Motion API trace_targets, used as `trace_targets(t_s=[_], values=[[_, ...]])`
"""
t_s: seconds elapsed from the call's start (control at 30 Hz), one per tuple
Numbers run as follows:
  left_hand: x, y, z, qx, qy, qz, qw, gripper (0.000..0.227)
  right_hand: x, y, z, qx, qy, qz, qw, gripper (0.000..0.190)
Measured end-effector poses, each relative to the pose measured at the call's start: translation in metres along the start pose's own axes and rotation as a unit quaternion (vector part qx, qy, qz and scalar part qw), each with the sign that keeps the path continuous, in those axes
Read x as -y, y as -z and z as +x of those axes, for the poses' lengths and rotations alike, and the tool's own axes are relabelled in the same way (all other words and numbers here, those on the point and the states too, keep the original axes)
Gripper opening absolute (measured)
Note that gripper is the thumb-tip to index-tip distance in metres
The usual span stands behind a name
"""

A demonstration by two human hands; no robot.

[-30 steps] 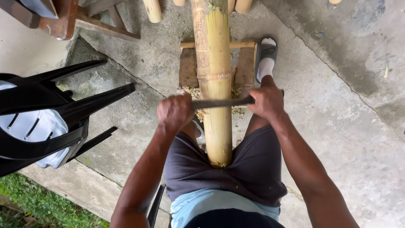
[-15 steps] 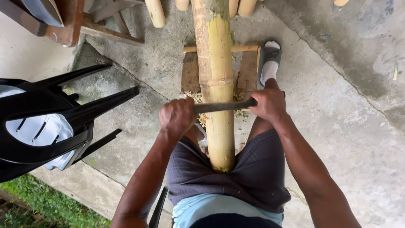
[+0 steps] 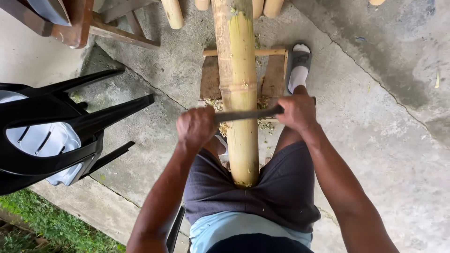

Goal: The recorder uses a drawknife and a regular knife to scrape and smooth the surface of a bamboo pole in an outdoor workshop.

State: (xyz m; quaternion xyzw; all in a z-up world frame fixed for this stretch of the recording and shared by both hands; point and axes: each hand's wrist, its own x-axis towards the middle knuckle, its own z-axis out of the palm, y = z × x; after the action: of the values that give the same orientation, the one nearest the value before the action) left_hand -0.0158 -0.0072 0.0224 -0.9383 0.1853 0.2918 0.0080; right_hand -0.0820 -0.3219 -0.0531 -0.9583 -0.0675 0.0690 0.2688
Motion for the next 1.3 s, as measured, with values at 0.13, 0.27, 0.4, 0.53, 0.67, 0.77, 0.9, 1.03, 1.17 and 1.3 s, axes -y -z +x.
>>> trace_targets(t_s=[0.13,0.27,0.4,0.53,0.67,0.77,0.9,1.03,1.17,1.3], values=[[-0.002,-0.066,-0.058,-0.129,-0.058,-0.045,0.989,0.031,0.009,-0.013,-0.059,0.036,0.012,-0.008,0.999,0.006],[-0.003,-0.065,-0.063,-0.26,-0.113,-0.121,0.951,0.016,0.014,-0.009,-0.064,0.016,0.041,-0.052,0.998,0.01],[0.011,-0.05,-0.014,-0.23,-0.086,-0.067,0.967,0.028,0.008,0.011,-0.011,-0.001,0.045,-0.108,0.993,0.008],[0.029,-0.024,0.049,-0.209,-0.074,-0.017,0.975,0.048,-0.014,0.019,0.046,-0.006,0.035,-0.105,0.994,0.007],[0.036,0.002,0.083,-0.238,-0.077,0.018,0.968,0.039,-0.005,0.03,0.068,-0.061,0.035,-0.102,0.992,0.015],[0.029,-0.006,0.063,-0.182,-0.053,0.018,0.982,0.031,0.002,0.021,0.04,-0.053,0.014,-0.102,0.993,0.016],[0.023,-0.06,-0.008,-0.168,-0.079,-0.04,0.982,0.028,0.026,0.016,-0.017,-0.05,0.033,-0.107,0.992,0.01],[0.004,-0.104,-0.071,-0.148,-0.051,-0.091,0.984,0.034,0.041,-0.005,-0.088,0.09,-0.028,-0.145,0.985,0.01],[0.004,-0.126,-0.104,-0.226,-0.083,-0.163,0.957,0.011,0.076,0.0,-0.126,-0.012,0.014,-0.108,0.994,0.013],[0.015,-0.111,-0.071,-0.125,-0.114,-0.109,0.98,0.032,0.061,-0.001,-0.103,-0.01,-0.024,-0.136,0.99,0.01]])
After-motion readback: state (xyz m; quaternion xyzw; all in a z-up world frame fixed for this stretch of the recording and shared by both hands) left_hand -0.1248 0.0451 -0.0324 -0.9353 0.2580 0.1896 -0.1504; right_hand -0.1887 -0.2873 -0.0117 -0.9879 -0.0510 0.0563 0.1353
